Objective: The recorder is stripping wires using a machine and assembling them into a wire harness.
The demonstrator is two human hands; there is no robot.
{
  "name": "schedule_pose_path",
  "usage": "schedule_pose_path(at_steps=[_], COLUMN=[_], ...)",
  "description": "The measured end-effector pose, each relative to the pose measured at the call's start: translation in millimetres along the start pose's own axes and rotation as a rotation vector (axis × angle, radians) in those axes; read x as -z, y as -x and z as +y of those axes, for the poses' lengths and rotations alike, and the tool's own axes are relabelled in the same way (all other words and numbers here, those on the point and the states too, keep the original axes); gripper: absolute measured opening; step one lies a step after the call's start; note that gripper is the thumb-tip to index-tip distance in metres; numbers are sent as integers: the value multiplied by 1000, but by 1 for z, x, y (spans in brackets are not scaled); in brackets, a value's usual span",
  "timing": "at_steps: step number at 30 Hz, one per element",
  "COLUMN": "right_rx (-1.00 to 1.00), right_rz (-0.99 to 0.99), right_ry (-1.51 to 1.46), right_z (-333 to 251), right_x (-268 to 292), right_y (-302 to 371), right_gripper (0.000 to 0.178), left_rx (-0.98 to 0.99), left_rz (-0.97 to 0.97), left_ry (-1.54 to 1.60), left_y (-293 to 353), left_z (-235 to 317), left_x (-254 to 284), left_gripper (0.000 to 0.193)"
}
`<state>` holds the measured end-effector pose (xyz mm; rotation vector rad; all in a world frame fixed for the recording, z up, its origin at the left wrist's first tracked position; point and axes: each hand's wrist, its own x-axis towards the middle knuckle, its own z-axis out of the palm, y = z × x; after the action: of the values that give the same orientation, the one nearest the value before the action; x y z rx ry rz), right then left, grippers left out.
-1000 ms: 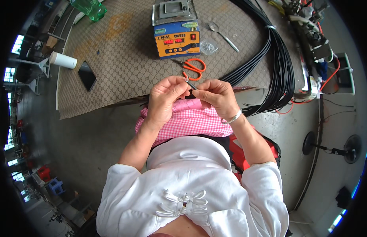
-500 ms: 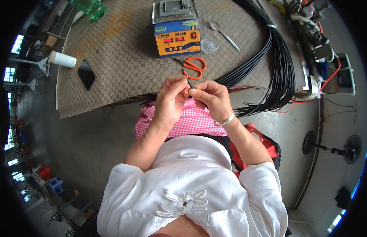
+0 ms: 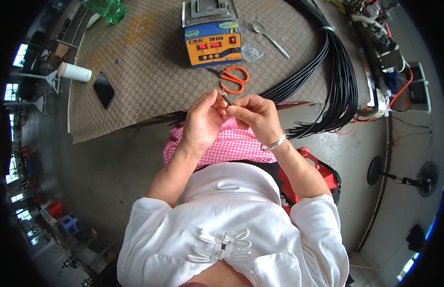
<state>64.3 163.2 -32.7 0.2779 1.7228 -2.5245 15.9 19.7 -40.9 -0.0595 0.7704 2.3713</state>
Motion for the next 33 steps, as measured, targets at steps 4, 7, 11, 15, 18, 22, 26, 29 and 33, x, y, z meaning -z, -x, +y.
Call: schedule_pose_path(at_steps=[4, 7, 11, 15, 18, 22, 26, 29, 33], right_rx=[95, 61, -59, -104, -106, -120, -112, -111, -100], right_rz=[29, -31, -129, -137, -169, -148, -152, -158, -150], right_ry=[119, 74, -169, -268, -313, -297, -313, -324, -334], right_z=[1, -4, -5, -7, -6, -5, -1, -1, -1], right_x=[3, 10, 17, 15, 17, 17, 16, 16, 16], right_y=[-3, -2, 0, 0, 0, 1, 1, 2, 3], right_gripper=[12, 13, 17, 18, 18, 17, 16, 16, 16], left_rx=[26, 38, 64, 91, 101, 89, 65, 73, 79], left_rz=[12, 58, -14, -61, -87, -116, -141, -134, -120], left_ry=[-6, -29, -7, 15, 37, 26, 22, 21, 0], left_y=[1, 2, 0, -2, -3, -4, -4, -3, -2], left_z=[3, 9, 12, 9, 8, 8, 6, 7, 7], left_x=[0, -4, -5, -6, -4, -3, -2, -5, -7], left_gripper=[17, 20, 22, 22, 21, 17, 14, 14, 15])
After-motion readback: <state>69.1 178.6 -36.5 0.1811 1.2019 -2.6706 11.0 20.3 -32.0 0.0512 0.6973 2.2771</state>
